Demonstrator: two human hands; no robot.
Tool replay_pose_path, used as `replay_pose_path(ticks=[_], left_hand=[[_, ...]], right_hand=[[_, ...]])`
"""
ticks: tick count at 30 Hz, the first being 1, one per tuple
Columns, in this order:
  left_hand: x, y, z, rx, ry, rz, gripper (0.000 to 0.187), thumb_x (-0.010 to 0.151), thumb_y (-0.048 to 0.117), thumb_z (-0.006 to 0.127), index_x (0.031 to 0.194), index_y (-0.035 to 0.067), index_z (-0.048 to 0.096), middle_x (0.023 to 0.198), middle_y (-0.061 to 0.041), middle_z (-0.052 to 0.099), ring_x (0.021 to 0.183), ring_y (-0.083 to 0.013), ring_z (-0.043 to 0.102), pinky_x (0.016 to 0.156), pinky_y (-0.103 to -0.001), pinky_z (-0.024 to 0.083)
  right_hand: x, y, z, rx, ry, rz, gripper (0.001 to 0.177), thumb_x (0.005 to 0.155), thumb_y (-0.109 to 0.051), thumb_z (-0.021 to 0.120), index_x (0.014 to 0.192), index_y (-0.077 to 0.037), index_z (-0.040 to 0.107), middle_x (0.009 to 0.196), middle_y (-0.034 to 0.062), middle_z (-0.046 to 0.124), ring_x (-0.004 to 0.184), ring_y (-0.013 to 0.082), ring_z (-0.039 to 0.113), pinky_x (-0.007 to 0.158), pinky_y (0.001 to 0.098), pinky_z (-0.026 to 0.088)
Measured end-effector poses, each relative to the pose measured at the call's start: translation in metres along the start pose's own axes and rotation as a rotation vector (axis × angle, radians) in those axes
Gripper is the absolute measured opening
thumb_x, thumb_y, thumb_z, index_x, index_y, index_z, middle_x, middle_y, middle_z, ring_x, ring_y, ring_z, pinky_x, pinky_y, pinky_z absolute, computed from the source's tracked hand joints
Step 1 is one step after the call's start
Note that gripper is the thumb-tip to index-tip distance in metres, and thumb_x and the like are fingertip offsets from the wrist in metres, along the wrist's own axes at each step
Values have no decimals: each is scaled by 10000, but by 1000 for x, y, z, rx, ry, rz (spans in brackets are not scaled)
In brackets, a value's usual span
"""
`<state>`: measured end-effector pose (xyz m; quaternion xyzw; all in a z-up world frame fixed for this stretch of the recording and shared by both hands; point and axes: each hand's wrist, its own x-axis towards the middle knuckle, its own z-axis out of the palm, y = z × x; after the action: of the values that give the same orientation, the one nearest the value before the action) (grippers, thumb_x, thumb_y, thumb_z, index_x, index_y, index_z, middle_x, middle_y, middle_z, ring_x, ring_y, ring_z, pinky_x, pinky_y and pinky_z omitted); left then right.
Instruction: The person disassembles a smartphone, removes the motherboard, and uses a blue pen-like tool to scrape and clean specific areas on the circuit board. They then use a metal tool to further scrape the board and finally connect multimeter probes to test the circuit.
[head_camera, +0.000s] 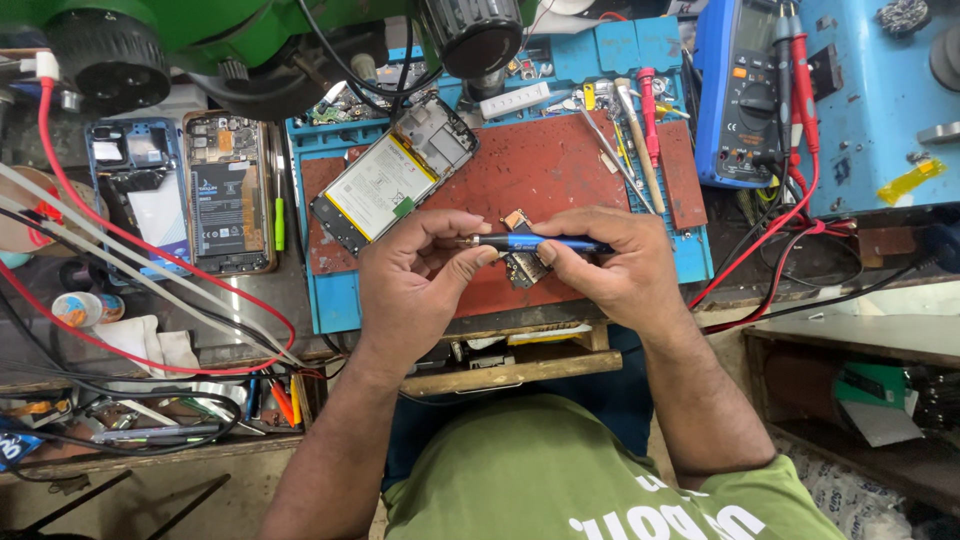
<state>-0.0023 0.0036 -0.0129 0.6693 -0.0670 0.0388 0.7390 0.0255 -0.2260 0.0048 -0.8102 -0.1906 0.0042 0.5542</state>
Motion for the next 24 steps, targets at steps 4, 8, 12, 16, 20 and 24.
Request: replay_pose_path(ticks=[4, 8, 12, 16, 20, 24], left_hand=[[-2, 0, 0, 7, 6, 2, 243, 934, -42, 754, 1158, -23, 661, 1089, -96, 742, 1009, -127, 731, 918, -264, 634], [-2, 1, 0, -44, 4, -9, 267, 948, -60, 738, 1199, -28, 652, 1126, -118, 735, 1020, -139, 726, 914, -266, 620], [1, 7, 7, 15, 0, 50, 477, 938, -10, 764, 1361, -6, 545, 1269, -129, 680, 1154, -156, 690, 1025, -298, 592], [2, 20, 15, 489, -6, 211, 705, 863, 146, 893, 1449, 39, 517, 1317, -114, 691, 1196, -202, 682, 1042, -358, 565], [7, 30, 24, 803, -135, 301, 941, 749, 321, 926, 1483, 10, 426, 1285, -108, 658, 1176, -292, 601, 1047, -432, 471], [7, 30, 27, 863, -177, 261, 946, 753, 333, 906, 1487, -3, 414, 1235, -95, 654, 1132, -294, 586, 1029, -435, 457]], right_hand=[[1, -7, 2, -5, 4, 0, 209, 903, -109, 792, 1102, -44, 776, 941, 60, 781, 756, 76, 667, 646, 235, 498], [-4, -22, 3, -143, -12, -72, 290, 842, -142, 836, 1109, -52, 764, 935, 62, 770, 801, 144, 707, 702, 289, 541], [-5, -23, -5, -356, 93, -186, 275, 857, -163, 861, 1097, -63, 769, 951, 81, 747, 872, 247, 680, 777, 363, 537], [12, -2, -23, -645, 345, -84, 249, 922, -191, 868, 1118, -59, 789, 910, 117, 700, 890, 316, 655, 808, 421, 513], [28, 8, -26, -726, 343, -161, 287, 901, -205, 838, 1132, -53, 762, 1038, 133, 710, 967, 331, 660, 862, 428, 521], [33, 7, -37, -792, 377, -219, 299, 946, -200, 822, 1176, -30, 736, 1057, 155, 690, 968, 356, 655, 849, 450, 510]])
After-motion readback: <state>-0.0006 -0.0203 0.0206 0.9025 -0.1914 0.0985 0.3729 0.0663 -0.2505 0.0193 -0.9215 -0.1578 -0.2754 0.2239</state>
